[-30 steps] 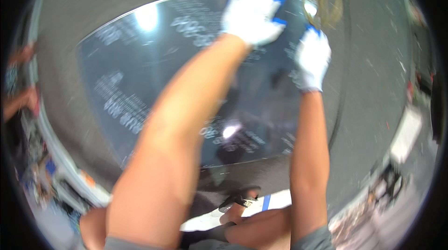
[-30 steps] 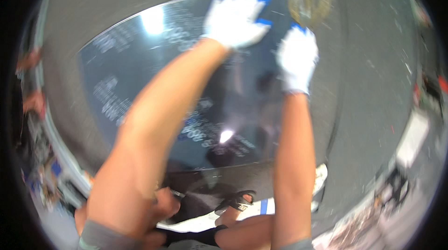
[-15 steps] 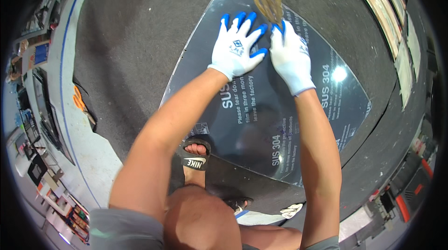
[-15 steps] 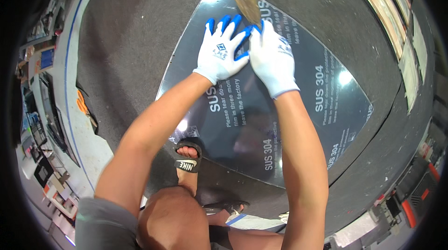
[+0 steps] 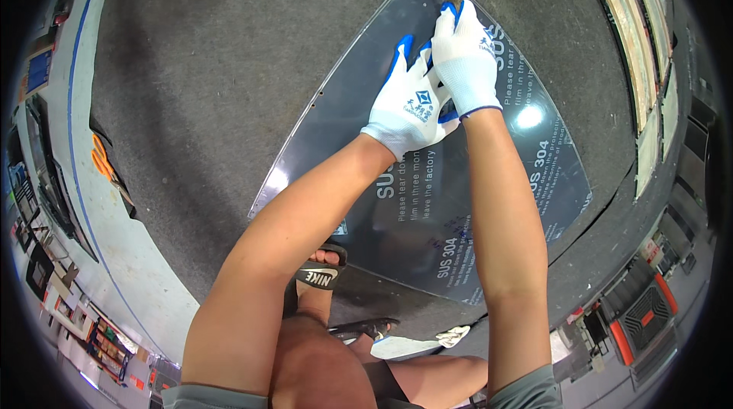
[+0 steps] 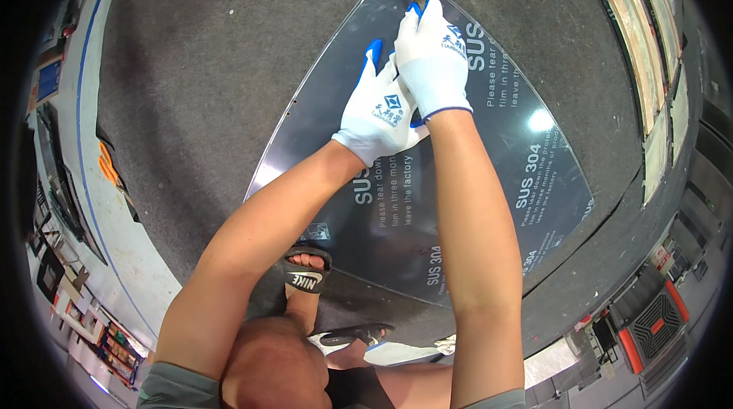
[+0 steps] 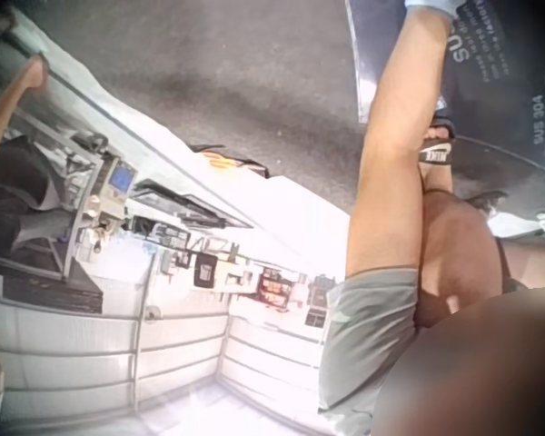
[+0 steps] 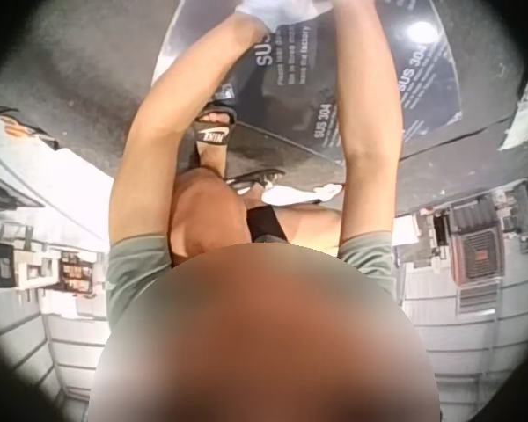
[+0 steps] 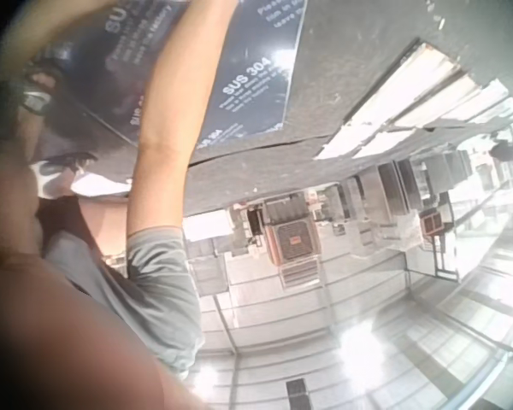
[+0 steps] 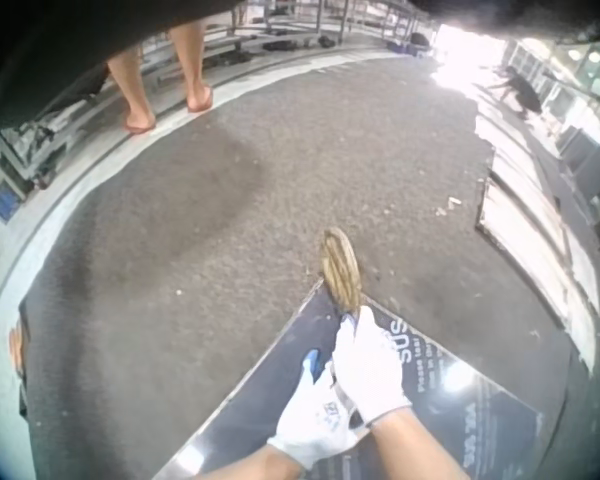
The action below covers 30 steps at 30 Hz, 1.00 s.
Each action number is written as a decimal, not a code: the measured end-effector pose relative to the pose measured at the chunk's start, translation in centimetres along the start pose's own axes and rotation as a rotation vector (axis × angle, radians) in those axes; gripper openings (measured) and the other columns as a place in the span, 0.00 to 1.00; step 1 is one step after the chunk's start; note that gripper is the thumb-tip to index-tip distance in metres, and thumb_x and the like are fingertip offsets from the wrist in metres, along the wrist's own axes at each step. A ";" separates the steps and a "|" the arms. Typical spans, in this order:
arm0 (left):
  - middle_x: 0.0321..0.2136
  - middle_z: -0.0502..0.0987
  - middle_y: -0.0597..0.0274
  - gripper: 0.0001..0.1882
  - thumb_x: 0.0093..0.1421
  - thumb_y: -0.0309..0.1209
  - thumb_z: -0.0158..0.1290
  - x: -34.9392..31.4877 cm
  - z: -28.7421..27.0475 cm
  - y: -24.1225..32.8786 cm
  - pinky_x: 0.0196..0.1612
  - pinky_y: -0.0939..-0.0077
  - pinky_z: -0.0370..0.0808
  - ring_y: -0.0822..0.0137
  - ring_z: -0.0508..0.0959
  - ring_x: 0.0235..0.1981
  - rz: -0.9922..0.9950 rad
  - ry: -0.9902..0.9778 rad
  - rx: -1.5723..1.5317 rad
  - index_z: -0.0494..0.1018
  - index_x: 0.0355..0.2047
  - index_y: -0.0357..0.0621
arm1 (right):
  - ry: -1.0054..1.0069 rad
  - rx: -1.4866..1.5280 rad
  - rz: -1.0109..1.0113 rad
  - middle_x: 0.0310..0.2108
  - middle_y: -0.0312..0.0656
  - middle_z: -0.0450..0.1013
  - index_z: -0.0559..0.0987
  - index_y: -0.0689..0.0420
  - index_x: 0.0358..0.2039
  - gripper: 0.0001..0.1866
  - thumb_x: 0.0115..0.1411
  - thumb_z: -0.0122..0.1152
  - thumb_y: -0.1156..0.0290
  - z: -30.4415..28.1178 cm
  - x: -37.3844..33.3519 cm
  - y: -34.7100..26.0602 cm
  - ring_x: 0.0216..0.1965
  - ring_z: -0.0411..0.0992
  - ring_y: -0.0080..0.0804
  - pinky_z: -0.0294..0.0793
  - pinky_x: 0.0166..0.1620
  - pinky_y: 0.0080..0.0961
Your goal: The person cleans a metal sheet with a cloth and liquid, then cuts a mesh material with scissors, and finally cleans the metal sheet again.
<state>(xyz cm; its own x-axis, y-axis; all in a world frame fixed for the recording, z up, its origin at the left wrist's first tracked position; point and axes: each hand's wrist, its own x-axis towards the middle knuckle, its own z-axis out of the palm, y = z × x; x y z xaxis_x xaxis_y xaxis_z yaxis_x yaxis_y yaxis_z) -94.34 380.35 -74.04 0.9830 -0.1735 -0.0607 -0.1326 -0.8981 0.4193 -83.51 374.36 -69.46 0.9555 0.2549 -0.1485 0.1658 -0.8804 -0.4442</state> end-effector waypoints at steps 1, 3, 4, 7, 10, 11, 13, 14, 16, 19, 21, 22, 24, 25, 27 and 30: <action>0.72 0.66 0.50 0.45 0.64 0.60 0.54 0.0 -0.1 0.0 0.77 0.28 0.43 0.43 0.57 0.76 0.007 0.024 -0.016 0.64 0.74 0.48 | 0.003 -0.026 -0.011 0.41 0.55 0.83 0.74 0.60 0.58 0.22 0.76 0.49 0.57 -0.1 -0.1 0.1 0.43 0.83 0.54 0.81 0.48 0.48; 0.72 0.67 0.50 0.44 0.64 0.59 0.56 0.1 -0.2 0.0 0.76 0.28 0.45 0.42 0.59 0.75 0.022 0.073 -0.048 0.64 0.74 0.47 | -0.009 0.051 -0.010 0.40 0.55 0.83 0.74 0.61 0.58 0.22 0.76 0.49 0.56 -0.2 0.0 0.1 0.44 0.83 0.54 0.81 0.48 0.49; 0.71 0.68 0.50 0.44 0.64 0.59 0.56 0.1 -0.2 -0.1 0.76 0.27 0.45 0.42 0.59 0.75 0.028 0.111 -0.063 0.66 0.73 0.47 | -0.008 0.090 -0.017 0.40 0.56 0.83 0.74 0.61 0.58 0.22 0.76 0.49 0.56 -0.3 0.2 0.1 0.44 0.83 0.54 0.81 0.48 0.49; 0.70 0.69 0.49 0.41 0.64 0.59 0.57 0.0 -0.1 -0.1 0.76 0.27 0.46 0.42 0.60 0.74 0.029 0.152 -0.069 0.70 0.70 0.48 | -0.051 -0.078 0.008 0.39 0.56 0.83 0.75 0.61 0.56 0.22 0.76 0.49 0.56 -0.5 0.6 -0.1 0.43 0.83 0.54 0.81 0.47 0.48; 0.69 0.69 0.48 0.39 0.63 0.59 0.57 -0.1 0.0 -0.1 0.76 0.27 0.47 0.41 0.61 0.73 0.028 0.116 -0.055 0.73 0.67 0.48 | 0.009 0.053 -0.043 0.39 0.57 0.82 0.75 0.61 0.52 0.20 0.75 0.50 0.56 -0.7 1.0 -0.2 0.42 0.83 0.56 0.81 0.46 0.50; 0.69 0.69 0.48 0.38 0.63 0.58 0.57 -0.1 0.0 -0.1 0.75 0.27 0.47 0.41 0.62 0.73 0.036 0.143 -0.080 0.74 0.67 0.48 | 0.071 0.100 -0.051 0.39 0.57 0.82 0.75 0.61 0.52 0.19 0.75 0.50 0.56 -0.7 1.1 -0.2 0.42 0.82 0.57 0.80 0.46 0.50; 0.70 0.69 0.47 0.38 0.63 0.58 0.58 -0.1 -0.2 -0.1 0.75 0.27 0.47 0.40 0.62 0.73 0.038 0.154 -0.095 0.74 0.66 0.48 | -0.017 0.072 0.013 0.38 0.57 0.82 0.75 0.60 0.52 0.20 0.76 0.48 0.55 -0.6 1.2 0.1 0.43 0.82 0.58 0.80 0.48 0.52; 0.70 0.69 0.47 0.38 0.63 0.57 0.58 0.0 -0.4 0.0 0.75 0.27 0.48 0.40 0.62 0.73 0.034 0.140 -0.084 0.74 0.66 0.48 | -0.056 0.014 0.015 0.38 0.57 0.82 0.75 0.59 0.53 0.21 0.76 0.48 0.55 -0.4 1.2 0.2 0.43 0.82 0.58 0.79 0.48 0.52; 0.70 0.68 0.48 0.38 0.62 0.56 0.58 0.1 -0.7 0.0 0.75 0.27 0.48 0.41 0.62 0.73 0.022 0.105 -0.058 0.74 0.66 0.48 | -0.047 -0.058 -0.003 0.39 0.56 0.83 0.76 0.58 0.52 0.21 0.76 0.46 0.53 -0.3 1.1 0.8 0.44 0.82 0.59 0.79 0.50 0.53; 0.72 0.66 0.49 0.38 0.62 0.55 0.58 0.2 -1.2 0.4 0.75 0.28 0.47 0.41 0.62 0.73 -0.002 0.083 -0.001 0.72 0.68 0.51 | -0.011 -0.004 -0.051 0.41 0.56 0.83 0.77 0.57 0.53 0.21 0.76 0.45 0.53 -0.7 -0.2 2.9 0.45 0.81 0.59 0.78 0.51 0.53; 0.73 0.64 0.50 0.38 0.62 0.56 0.58 0.3 -1.3 0.6 0.75 0.28 0.47 0.42 0.61 0.74 0.009 0.132 0.043 0.71 0.69 0.53 | 0.004 0.093 0.056 0.41 0.57 0.83 0.78 0.54 0.55 0.18 0.75 0.50 0.56 -1.4 -3.1 5.1 0.45 0.81 0.59 0.78 0.49 0.54; 0.74 0.63 0.51 0.38 0.62 0.56 0.57 0.3 -1.3 0.7 0.75 0.30 0.48 0.42 0.61 0.74 0.010 0.112 0.069 0.70 0.70 0.57 | 0.041 0.108 0.060 0.39 0.56 0.82 0.78 0.54 0.54 0.17 0.75 0.50 0.58 -1.9 -5.2 6.5 0.43 0.81 0.59 0.78 0.47 0.54; 0.74 0.63 0.51 0.37 0.63 0.56 0.56 0.3 -1.0 1.0 0.75 0.30 0.48 0.43 0.61 0.74 0.010 0.129 0.093 0.70 0.71 0.61 | 0.041 0.128 0.205 0.35 0.56 0.82 0.78 0.56 0.52 0.15 0.74 0.51 0.62 -3.5 -10.8 10.0 0.39 0.81 0.58 0.78 0.43 0.52; 0.75 0.63 0.51 0.37 0.63 0.56 0.55 0.4 -0.8 1.0 0.75 0.30 0.48 0.42 0.61 0.74 0.010 0.120 0.101 0.69 0.71 0.62 | 0.033 0.156 0.274 0.33 0.55 0.81 0.78 0.56 0.51 0.14 0.74 0.51 0.63 -4.3 -13.9 11.9 0.37 0.81 0.58 0.77 0.42 0.51; 0.75 0.63 0.51 0.37 0.64 0.56 0.54 0.4 -0.4 1.1 0.75 0.30 0.48 0.43 0.60 0.74 0.036 0.169 0.150 0.68 0.72 0.63 | 0.144 0.317 0.403 0.29 0.50 0.79 0.78 0.59 0.52 0.14 0.74 0.52 0.65 -5.7 -20.2 15.6 0.31 0.80 0.52 0.76 0.38 0.47; 0.76 0.61 0.51 0.37 0.66 0.57 0.53 0.6 0.3 1.0 0.75 0.31 0.48 0.43 0.60 0.75 0.058 0.170 0.260 0.67 0.74 0.65 | 0.387 0.122 0.559 0.30 0.51 0.79 0.77 0.63 0.55 0.16 0.74 0.53 0.67 -6.7 -27.5 20.4 0.30 0.79 0.50 0.75 0.37 0.44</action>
<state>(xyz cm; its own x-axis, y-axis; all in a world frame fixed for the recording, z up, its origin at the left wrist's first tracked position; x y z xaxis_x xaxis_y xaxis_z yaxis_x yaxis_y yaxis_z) -93.94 379.25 -73.90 0.9771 -0.1768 0.1184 -0.1955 -0.9657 0.1711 -104.78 346.74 -68.55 0.9119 -0.4048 -0.0683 -0.3837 -0.7813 -0.4923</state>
